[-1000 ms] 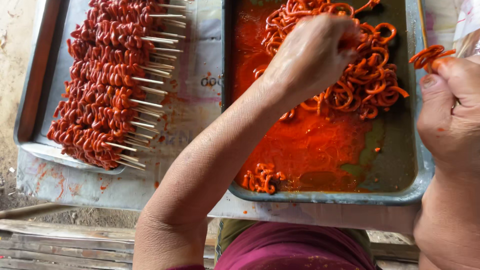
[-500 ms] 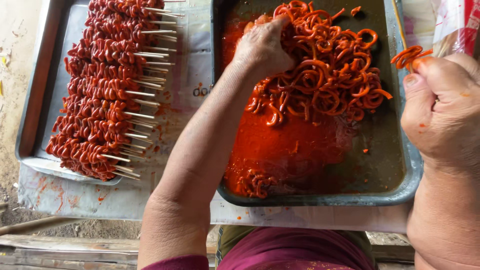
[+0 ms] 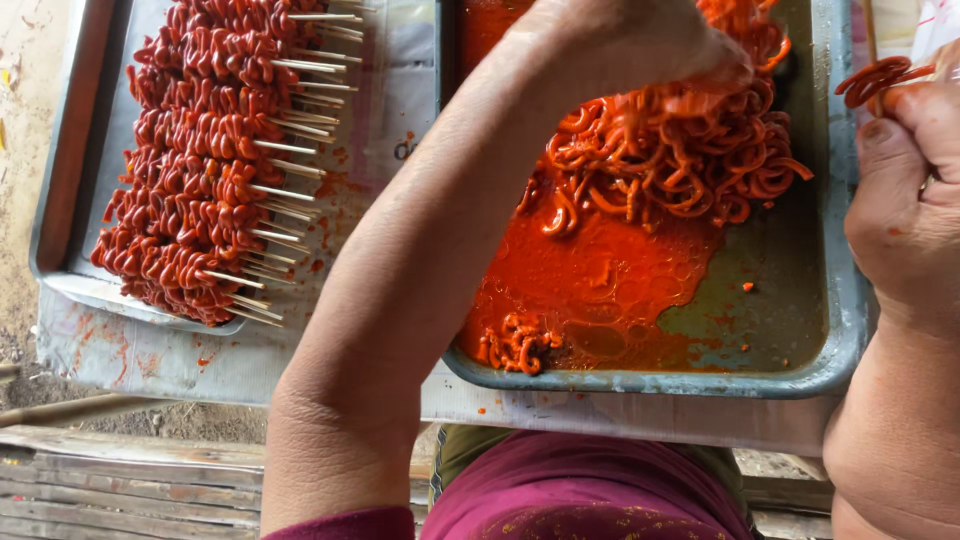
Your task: The person picks up marinated food strips from a tray and threads them onto wooden skewers by hand, then places the finished skewers onto a separate tray.
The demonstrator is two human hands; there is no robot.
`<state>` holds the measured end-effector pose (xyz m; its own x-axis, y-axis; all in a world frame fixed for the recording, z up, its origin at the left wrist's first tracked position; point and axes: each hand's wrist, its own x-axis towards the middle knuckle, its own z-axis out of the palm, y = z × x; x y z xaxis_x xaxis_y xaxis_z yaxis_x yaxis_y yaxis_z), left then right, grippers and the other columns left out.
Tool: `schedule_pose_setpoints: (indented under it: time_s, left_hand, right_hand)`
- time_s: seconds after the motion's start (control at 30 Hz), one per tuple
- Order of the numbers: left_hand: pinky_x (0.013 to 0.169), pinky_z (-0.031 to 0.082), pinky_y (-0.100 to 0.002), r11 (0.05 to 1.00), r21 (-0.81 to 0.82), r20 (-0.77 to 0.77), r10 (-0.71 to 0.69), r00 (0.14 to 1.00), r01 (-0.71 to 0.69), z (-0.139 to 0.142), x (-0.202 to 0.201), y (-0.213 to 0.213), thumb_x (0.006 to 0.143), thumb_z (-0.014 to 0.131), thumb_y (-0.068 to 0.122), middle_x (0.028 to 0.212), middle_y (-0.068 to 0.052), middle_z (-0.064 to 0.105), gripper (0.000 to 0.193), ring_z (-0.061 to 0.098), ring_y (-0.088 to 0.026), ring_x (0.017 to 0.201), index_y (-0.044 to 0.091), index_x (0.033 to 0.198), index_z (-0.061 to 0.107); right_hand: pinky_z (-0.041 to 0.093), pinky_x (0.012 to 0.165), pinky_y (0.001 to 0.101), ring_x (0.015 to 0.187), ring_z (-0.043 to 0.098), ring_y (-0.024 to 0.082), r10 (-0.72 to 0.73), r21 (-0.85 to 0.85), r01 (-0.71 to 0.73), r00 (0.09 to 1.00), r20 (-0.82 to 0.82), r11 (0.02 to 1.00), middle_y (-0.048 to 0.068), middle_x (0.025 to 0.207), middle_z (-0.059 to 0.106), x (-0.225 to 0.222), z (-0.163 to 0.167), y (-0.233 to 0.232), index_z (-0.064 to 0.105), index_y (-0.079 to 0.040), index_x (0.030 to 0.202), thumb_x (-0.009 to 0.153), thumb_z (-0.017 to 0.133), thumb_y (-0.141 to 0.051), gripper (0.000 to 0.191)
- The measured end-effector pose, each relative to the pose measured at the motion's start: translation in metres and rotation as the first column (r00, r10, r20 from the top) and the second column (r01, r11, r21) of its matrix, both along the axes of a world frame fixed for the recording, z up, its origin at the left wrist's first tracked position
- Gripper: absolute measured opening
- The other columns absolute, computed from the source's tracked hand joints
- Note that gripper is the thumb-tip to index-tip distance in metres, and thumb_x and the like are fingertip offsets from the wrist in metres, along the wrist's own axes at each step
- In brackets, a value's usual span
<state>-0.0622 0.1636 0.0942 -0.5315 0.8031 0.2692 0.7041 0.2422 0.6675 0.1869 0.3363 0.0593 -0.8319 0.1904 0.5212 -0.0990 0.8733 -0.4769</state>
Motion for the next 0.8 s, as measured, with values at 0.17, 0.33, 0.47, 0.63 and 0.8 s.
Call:
schedule_pose_setpoints:
  time_s: [0.17, 0.33, 0.47, 0.63, 0.8]
  left_hand:
    - [0.063, 0.058, -0.046, 0.936, -0.249, -0.253, 0.187, 0.949, -0.250, -0.002, 0.006, -0.076, 0.074, 0.075, 0.011, 0.078, -0.020, 0.071, 0.014, 0.071, -0.035, 0.074, 0.002, 0.085, 0.072]
    - [0.076, 0.057, -0.052, 0.776, -0.559, -0.184, 0.227, 0.956, -0.292, -0.018, 0.048, -0.121, 0.072, 0.067, 0.004, 0.085, -0.026, 0.069, 0.011, 0.069, -0.044, 0.084, 0.003, 0.081, 0.073]
    - [0.075, 0.057, -0.053, 0.850, -0.453, -0.169, 0.214, 0.962, -0.269, -0.022, 0.055, -0.132, 0.071, 0.064, 0.001, 0.086, -0.026, 0.070, 0.016, 0.068, -0.047, 0.084, 0.004, 0.081, 0.075]
    - [0.069, 0.057, -0.055, 0.820, -0.514, -0.243, 0.143, 0.959, -0.253, -0.032, 0.061, -0.134, 0.070, 0.063, 0.002, 0.080, -0.027, 0.068, 0.009, 0.070, -0.045, 0.080, 0.001, 0.074, 0.070]
    - [0.064, 0.056, -0.055, 0.886, -0.404, -0.274, 0.120, 0.954, -0.228, -0.041, 0.064, -0.137, 0.072, 0.063, 0.002, 0.077, -0.025, 0.069, 0.006, 0.069, -0.046, 0.077, 0.001, 0.072, 0.068]
  right_hand:
    - [0.044, 0.080, 0.0277, 0.088, 0.059, 0.022, -0.005, 0.017, 0.005, 1.000, -0.001, 1.000, 0.014, 0.104, 0.060, 0.003, 0.000, 0.000, 0.063, 0.007, 0.120, 0.110, 0.054, 0.013, 0.015]
    - [0.044, 0.079, 0.0284, 0.087, 0.058, 0.023, -0.005, 0.043, 0.006, 1.000, -0.007, 0.999, 0.014, 0.103, 0.059, 0.002, 0.003, -0.004, 0.063, 0.006, 0.119, 0.109, 0.054, 0.013, 0.015]
    - [0.044, 0.078, 0.0289, 0.087, 0.058, 0.023, -0.009, 0.071, 0.010, 1.000, -0.009, 0.997, 0.015, 0.102, 0.059, 0.001, 0.005, -0.011, 0.064, 0.006, 0.118, 0.109, 0.054, 0.013, 0.015]
    - [0.044, 0.077, 0.0296, 0.086, 0.057, 0.023, 0.008, 0.112, -0.009, 1.000, 0.012, 0.994, 0.015, 0.100, 0.058, -0.003, -0.003, -0.015, 0.064, 0.006, 0.117, 0.108, 0.054, 0.013, 0.015]
    - [0.042, 0.075, 0.0298, 0.083, 0.055, 0.023, 0.023, 0.085, -0.028, 0.998, 0.063, 0.996, 0.015, 0.099, 0.057, -0.001, -0.017, -0.014, 0.063, 0.006, 0.115, 0.109, 0.054, 0.014, 0.013]
